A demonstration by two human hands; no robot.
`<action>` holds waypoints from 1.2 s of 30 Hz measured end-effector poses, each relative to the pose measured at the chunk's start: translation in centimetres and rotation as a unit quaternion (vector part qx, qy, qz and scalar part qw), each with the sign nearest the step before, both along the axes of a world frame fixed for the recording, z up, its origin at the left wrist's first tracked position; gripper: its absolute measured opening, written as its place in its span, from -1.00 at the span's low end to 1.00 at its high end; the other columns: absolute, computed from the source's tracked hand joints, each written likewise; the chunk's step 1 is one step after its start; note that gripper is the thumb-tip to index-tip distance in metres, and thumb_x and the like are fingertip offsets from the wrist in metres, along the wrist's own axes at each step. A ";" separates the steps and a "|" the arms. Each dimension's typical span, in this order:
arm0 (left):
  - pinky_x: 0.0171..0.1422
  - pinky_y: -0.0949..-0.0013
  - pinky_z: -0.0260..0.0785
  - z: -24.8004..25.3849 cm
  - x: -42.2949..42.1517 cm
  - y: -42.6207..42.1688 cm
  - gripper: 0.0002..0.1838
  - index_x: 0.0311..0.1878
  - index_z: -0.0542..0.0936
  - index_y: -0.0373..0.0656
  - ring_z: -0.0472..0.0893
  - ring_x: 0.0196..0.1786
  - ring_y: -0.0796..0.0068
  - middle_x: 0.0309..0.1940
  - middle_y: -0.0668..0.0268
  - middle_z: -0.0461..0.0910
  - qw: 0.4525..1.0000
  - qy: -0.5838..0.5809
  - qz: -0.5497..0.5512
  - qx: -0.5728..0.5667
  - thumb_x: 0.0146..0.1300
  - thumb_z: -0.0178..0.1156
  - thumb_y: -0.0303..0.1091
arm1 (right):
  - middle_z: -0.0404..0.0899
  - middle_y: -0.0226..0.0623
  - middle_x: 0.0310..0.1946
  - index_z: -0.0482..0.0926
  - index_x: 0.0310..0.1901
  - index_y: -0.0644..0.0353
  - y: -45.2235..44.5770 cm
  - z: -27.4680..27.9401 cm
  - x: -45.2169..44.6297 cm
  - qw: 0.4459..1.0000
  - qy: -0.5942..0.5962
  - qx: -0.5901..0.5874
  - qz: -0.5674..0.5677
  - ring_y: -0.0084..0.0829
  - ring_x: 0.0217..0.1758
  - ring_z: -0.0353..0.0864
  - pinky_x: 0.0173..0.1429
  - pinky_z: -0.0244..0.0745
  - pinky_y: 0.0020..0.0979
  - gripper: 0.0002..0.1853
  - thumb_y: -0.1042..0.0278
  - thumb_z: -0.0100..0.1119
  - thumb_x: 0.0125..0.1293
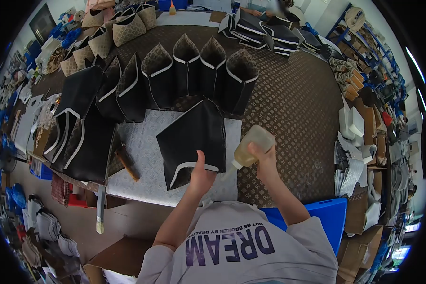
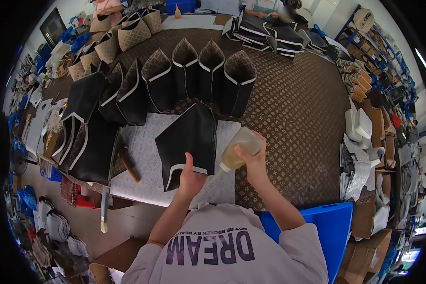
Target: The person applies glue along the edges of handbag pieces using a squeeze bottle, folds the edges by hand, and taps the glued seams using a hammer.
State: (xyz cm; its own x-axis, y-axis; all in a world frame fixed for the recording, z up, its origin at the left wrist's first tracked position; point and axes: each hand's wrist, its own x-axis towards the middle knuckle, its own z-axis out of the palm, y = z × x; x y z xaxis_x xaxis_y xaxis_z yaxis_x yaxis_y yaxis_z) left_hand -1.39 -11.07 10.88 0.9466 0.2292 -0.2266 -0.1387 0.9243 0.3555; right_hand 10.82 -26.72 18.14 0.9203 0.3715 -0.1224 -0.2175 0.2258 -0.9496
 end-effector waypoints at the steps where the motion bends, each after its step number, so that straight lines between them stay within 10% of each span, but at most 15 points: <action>1: 0.47 0.33 0.12 0.2 -0.1 0.5 -0.27 0.38 0.32 -0.26 0.39 0.36 0.38 0.35 0.33 0.40 0.998 -0.045 0.011 0.045 0.45 -0.07 0.22 | 0.40 -0.25 0.13 0.19 0.32 0.08 -0.1 0.3 0.4 0.999 0.037 0.027 0.009 -0.34 0.17 0.49 0.21 0.49 -0.24 -0.23 0.20 0.46 0.18; 4: 0.33 0.36 0.19 0.7 -0.7 4.0 -0.31 0.40 0.27 -0.26 0.43 0.24 0.42 0.23 0.30 0.43 0.922 -0.058 0.013 0.382 0.33 0.15 -0.04 | 0.43 -0.28 0.12 0.22 0.30 0.09 -0.1 2.0 2.9 0.983 0.124 0.138 0.015 -0.34 0.16 0.53 0.17 0.53 -0.22 -0.27 0.11 0.42 0.22; 7: -0.03 0.44 0.38 2.7 -1.4 7.9 -0.37 0.32 0.33 -0.24 0.58 -0.13 0.45 -0.18 0.26 0.60 0.709 0.122 -0.013 0.695 0.17 0.31 -0.52 | 0.47 -0.31 0.11 0.25 0.31 0.10 1.4 4.7 4.0 0.984 0.033 0.169 -0.035 -0.34 0.17 0.54 0.18 0.53 -0.24 -0.35 0.06 0.32 0.31; 8: -0.24 0.47 0.34 2.8 -0.8 8.6 -0.44 0.26 0.35 -0.23 0.51 -0.36 0.53 -0.44 0.28 0.52 0.706 0.112 0.093 0.693 0.19 0.30 -0.53 | 0.47 -0.30 0.11 0.25 0.31 0.11 2.0 5.7 4.2 0.982 0.008 0.183 -0.041 -0.33 0.17 0.54 0.18 0.53 -0.23 -0.37 0.08 0.31 0.33; 13: -0.13 0.56 0.32 8.2 0.6 12.5 -0.82 -0.07 0.54 -0.28 0.46 -0.25 0.66 -0.33 0.41 0.55 0.720 0.112 0.200 0.655 0.27 0.21 -0.57 | 0.42 -0.25 0.15 0.21 0.31 0.15 5.1 9.3 4.7 0.972 -0.084 0.217 -0.015 -0.35 0.16 0.53 0.15 0.56 -0.24 -0.36 0.24 0.34 0.31; 23: -0.20 0.36 0.44 9.0 1.8 9.5 -0.83 -0.06 0.65 -0.23 0.63 -0.31 0.34 -0.30 0.18 0.68 0.585 0.066 0.171 0.790 0.35 0.19 -0.40 | 0.30 -0.23 0.25 0.07 0.40 0.16 9.2 7.3 6.6 0.970 -0.198 0.143 0.008 -0.36 0.30 0.35 0.39 0.33 -0.26 -0.15 0.35 0.45 0.20; 36: -0.32 0.24 0.42 8.7 2.2 10.0 -0.87 -0.16 0.66 -0.22 0.63 -0.40 0.12 -0.41 0.10 0.64 0.626 0.053 0.191 0.754 0.28 0.22 -0.42 | 0.23 -0.16 0.26 0.02 0.40 0.18 10.1 6.5 6.1 0.961 -0.253 0.113 -0.016 -0.32 0.31 0.32 0.38 0.32 -0.26 -0.08 0.29 0.48 0.16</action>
